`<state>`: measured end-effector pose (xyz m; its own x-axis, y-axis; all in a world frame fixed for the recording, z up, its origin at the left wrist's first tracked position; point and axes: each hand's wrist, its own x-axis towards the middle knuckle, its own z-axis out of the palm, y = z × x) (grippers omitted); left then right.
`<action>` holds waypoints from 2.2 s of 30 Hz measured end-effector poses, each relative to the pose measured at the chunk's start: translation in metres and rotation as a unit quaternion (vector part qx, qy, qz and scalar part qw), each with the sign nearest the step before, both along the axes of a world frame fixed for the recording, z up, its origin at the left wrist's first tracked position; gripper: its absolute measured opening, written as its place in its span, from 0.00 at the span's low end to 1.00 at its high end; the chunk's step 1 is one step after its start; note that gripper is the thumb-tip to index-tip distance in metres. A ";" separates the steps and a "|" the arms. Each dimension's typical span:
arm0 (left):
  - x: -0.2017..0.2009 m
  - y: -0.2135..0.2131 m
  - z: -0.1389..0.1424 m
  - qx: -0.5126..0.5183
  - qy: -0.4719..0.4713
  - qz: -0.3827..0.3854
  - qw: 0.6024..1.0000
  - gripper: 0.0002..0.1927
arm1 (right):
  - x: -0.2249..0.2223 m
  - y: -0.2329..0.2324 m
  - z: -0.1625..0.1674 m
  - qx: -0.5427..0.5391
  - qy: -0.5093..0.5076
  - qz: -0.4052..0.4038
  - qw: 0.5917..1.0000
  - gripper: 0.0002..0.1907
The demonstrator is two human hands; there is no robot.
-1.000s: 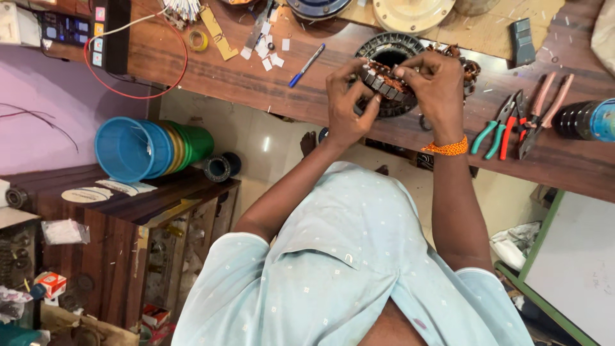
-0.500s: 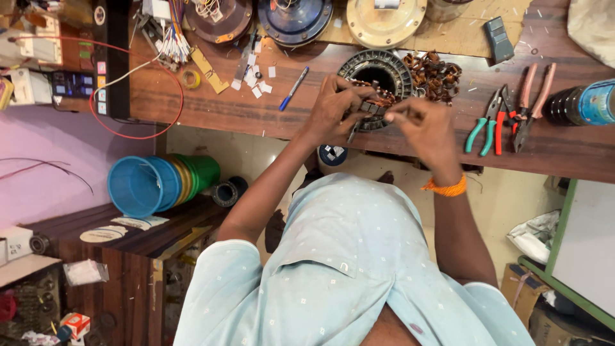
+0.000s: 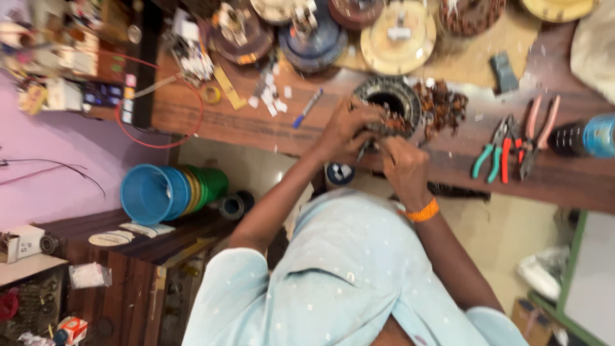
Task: The person pulls old copper windings out of an electric motor stator on a workbench, gripping the wire coils by hand and extracting them piece by piece from the stator slots, letting the removed copper accumulate beside the housing.
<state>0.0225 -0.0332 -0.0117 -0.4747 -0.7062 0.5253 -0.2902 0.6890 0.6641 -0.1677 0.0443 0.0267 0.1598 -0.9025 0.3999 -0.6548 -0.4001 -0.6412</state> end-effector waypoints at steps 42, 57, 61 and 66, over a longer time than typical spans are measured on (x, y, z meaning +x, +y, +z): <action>0.005 0.036 -0.021 -0.102 -0.082 0.157 0.979 0.06 | -0.034 0.002 -0.008 0.060 -0.069 0.070 0.993 0.05; -0.046 0.071 -0.007 0.107 0.199 0.308 0.924 0.06 | -0.023 -0.070 0.019 0.170 -0.092 0.046 0.980 0.04; -0.050 0.073 -0.011 0.104 0.226 0.285 0.926 0.07 | -0.031 -0.076 0.015 0.220 -0.138 0.075 0.963 0.04; -0.053 0.073 -0.016 0.107 0.223 0.264 0.932 0.07 | -0.041 -0.079 0.015 0.246 -0.126 0.061 0.959 0.05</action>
